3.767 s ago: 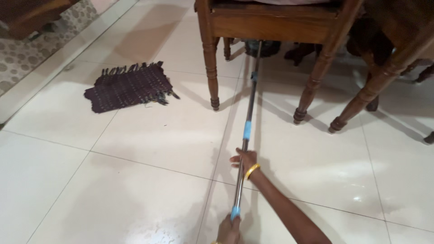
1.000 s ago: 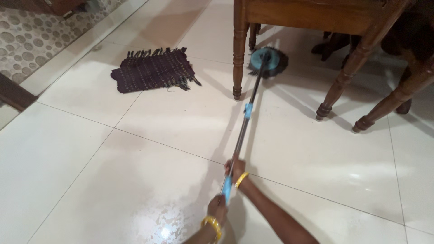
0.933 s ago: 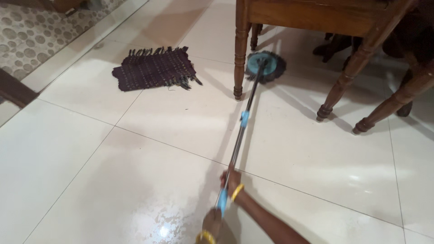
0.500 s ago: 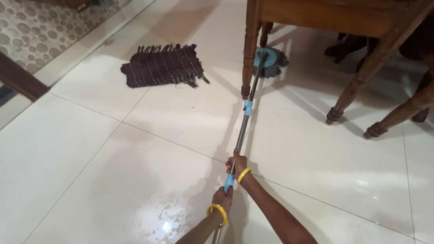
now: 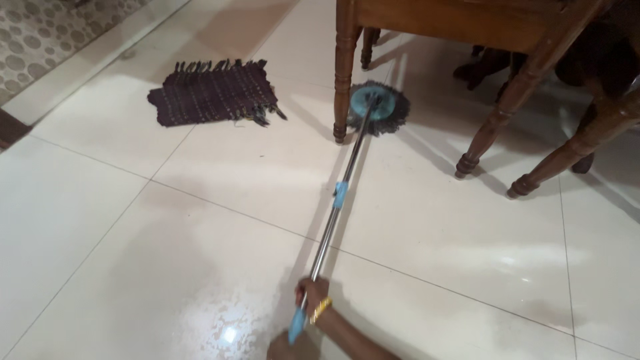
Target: The person mops a tiled floor around furniture and a rug, then rinses and wrings the mop head in a bucket of water before mopping under a wooden dining chair.
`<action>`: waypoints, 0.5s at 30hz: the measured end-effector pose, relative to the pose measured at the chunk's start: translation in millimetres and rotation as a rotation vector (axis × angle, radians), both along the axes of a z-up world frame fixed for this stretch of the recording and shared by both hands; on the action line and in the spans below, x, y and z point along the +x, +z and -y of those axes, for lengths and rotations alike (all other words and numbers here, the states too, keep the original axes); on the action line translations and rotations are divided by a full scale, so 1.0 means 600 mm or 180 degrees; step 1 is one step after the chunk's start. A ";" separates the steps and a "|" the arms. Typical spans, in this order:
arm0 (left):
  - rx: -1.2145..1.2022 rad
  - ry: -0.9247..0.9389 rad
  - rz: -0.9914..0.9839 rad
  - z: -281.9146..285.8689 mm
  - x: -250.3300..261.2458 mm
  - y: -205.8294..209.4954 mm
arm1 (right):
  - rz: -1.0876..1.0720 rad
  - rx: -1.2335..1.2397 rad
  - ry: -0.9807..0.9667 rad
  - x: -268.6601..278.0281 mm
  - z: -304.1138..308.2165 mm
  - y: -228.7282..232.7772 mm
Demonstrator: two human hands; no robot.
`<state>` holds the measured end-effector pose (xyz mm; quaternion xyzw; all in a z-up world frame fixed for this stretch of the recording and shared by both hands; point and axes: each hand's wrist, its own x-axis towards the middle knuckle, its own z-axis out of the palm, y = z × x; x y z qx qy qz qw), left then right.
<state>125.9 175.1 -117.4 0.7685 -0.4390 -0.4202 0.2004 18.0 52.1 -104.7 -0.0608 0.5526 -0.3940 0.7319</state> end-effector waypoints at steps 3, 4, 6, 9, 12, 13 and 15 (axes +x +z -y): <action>-0.0101 -0.0290 0.0044 0.072 -0.021 -0.007 | -0.0032 -0.0253 -0.0222 -0.020 0.097 -0.031; -0.0115 -0.0403 0.0074 0.107 -0.034 -0.003 | -0.0055 -0.0253 -0.0279 -0.035 0.132 -0.034; -0.0106 -0.0523 0.0027 0.171 -0.060 0.006 | 0.0068 -0.0320 -0.0401 -0.074 0.192 -0.032; 0.0081 -0.0783 -0.0075 0.244 -0.101 0.026 | 0.0221 -0.0284 -0.0678 -0.127 0.255 -0.022; -0.0265 -0.0915 0.0329 0.257 -0.128 0.044 | -0.0066 -0.0531 -0.0806 -0.159 0.259 -0.017; -0.0219 -0.0971 0.0225 0.246 -0.124 0.047 | -0.0035 -0.0453 -0.0900 -0.157 0.248 -0.018; -0.0127 -0.1093 0.0006 0.203 -0.092 0.050 | 0.0018 -0.0297 -0.1097 -0.136 0.196 -0.024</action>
